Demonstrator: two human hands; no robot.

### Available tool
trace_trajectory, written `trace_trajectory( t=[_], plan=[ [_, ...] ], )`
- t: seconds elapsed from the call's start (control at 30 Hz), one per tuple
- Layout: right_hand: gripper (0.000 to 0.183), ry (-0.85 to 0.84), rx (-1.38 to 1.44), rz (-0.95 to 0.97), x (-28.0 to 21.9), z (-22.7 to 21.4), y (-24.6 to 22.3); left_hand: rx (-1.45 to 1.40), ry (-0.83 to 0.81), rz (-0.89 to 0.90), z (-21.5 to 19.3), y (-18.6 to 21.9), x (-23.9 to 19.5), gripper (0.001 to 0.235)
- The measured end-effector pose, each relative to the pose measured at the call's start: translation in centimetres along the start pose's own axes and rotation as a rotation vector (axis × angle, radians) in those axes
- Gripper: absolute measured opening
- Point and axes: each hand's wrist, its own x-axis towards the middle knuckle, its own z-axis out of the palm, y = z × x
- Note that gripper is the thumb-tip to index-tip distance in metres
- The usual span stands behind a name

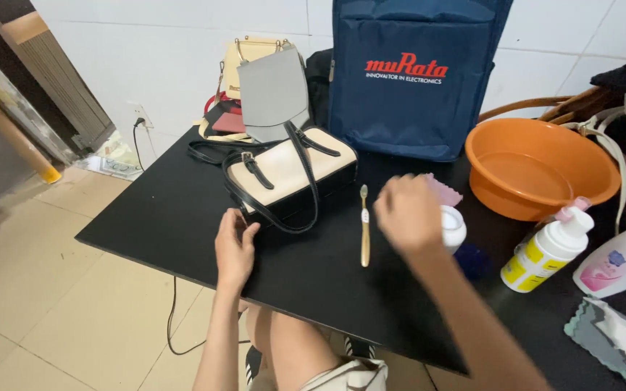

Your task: The person cleans a white handbag with black trim on a black table. They first use a toothbrush to scrub the surface of the bag, then switch to a pink cloth to wipe it down.

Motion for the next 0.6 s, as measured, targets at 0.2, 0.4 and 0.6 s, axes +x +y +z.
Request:
trace_trajectory(
  t=[0.2,0.4,0.6],
  plan=[
    [0.033,-0.765,-0.189,0.365,5.8,1.1,6.5,0.102,-0.042,0.114,-0.3,1.4,-0.6,0.021],
    [0.042,-1.007,-0.093,0.477,3.3,8.4,8.3,0.173,-0.068,0.136,-0.7,2.1,-0.9,0.020],
    [0.028,-0.725,-0.004,0.528,7.0,1.4,4.0,0.150,-0.080,0.167,-0.3,1.2,-0.7,0.020]
  ],
)
